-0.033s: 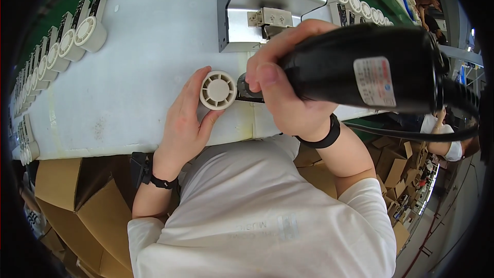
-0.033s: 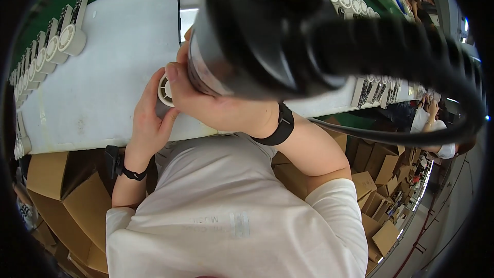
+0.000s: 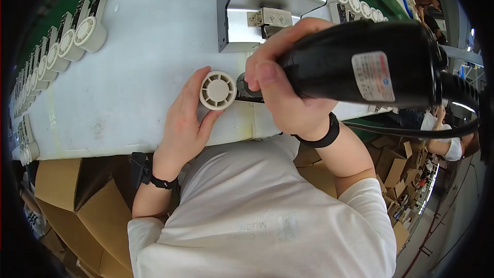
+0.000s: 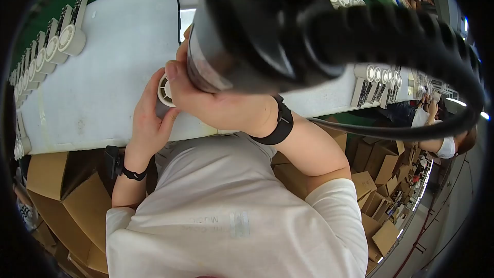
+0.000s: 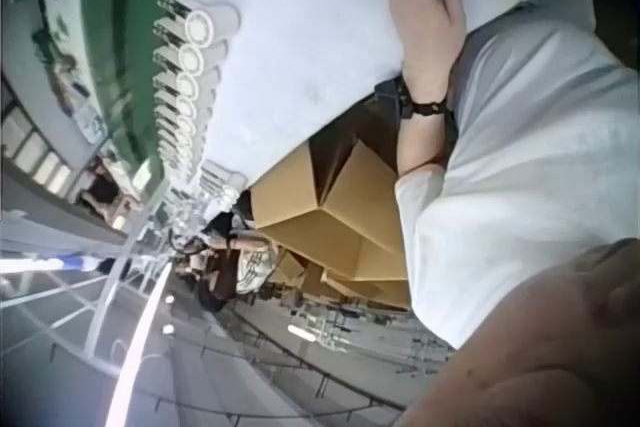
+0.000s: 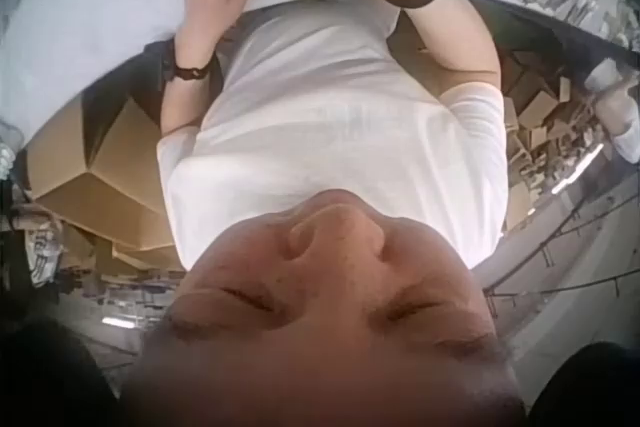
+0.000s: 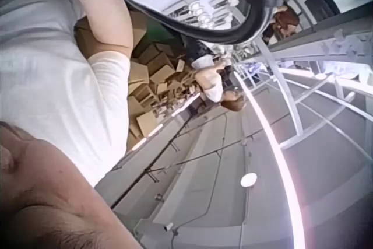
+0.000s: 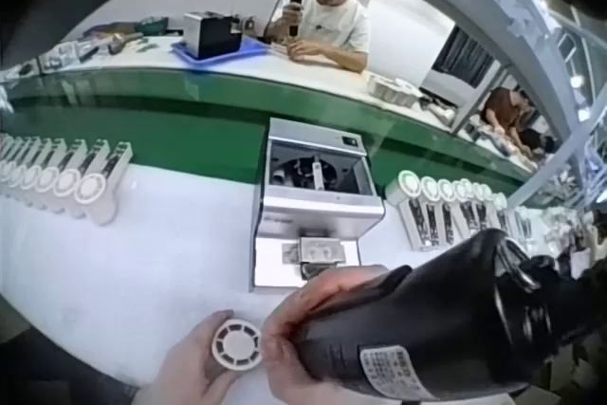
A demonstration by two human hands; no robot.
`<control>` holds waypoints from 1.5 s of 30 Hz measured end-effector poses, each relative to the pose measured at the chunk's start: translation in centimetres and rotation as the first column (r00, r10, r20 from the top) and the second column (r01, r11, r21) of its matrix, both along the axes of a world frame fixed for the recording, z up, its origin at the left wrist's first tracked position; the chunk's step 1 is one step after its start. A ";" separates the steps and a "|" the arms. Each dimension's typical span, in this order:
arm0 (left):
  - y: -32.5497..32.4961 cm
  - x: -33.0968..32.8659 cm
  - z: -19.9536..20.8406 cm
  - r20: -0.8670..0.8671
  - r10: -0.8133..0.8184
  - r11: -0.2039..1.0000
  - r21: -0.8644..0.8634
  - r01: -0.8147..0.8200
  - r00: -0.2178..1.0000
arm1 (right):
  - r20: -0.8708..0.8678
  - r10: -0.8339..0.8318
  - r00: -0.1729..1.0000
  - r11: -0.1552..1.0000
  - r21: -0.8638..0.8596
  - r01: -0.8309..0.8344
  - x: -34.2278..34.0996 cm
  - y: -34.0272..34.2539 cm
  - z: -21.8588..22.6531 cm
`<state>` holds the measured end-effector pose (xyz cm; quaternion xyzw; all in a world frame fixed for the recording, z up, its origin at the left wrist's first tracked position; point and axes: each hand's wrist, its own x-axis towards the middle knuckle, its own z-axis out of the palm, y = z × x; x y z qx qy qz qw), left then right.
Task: The person picks up a circuit board and a plastic housing, fits them together, and uses a power screwdriver to fasten them. After repeating this process, they place the completed units into a cardboard box and reach for more components.
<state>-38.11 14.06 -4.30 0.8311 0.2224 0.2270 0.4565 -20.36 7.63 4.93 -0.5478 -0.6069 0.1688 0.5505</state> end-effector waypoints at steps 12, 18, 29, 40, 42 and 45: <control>-0.2 0.4 -0.3 0.045 0.025 0.998 0.060 -0.028 0.999 | -0.032 -0.011 0.999 0.998 0.067 0.013 0.3 0.1 -0.1; -0.5 0.2 -0.4 0.085 0.078 0.994 0.071 -0.084 0.993 | -0.370 -0.029 0.928 0.906 0.382 0.180 3.8 1.3 3.6; -0.3 0.2 -0.3 0.064 0.037 0.994 0.102 -0.044 0.997 | -0.265 -0.144 0.953 0.949 0.236 0.209 4.3 2.7 1.6; 0.0 0.0 -0.3 0.063 0.023 0.995 0.095 -0.029 0.998 | -0.406 -0.033 0.913 0.989 0.120 0.089 -0.8 -2.3 1.5; 0.0 0.0 -0.3 0.062 0.025 0.994 0.105 -0.031 0.998 | -0.382 0.009 0.924 0.991 0.127 0.043 -1.0 -2.5 1.1; 0.0 -0.1 0.0 0.069 0.022 0.997 0.074 -0.027 0.997 | -0.237 -0.019 0.971 1.000 0.014 0.023 -1.1 -2.7 0.6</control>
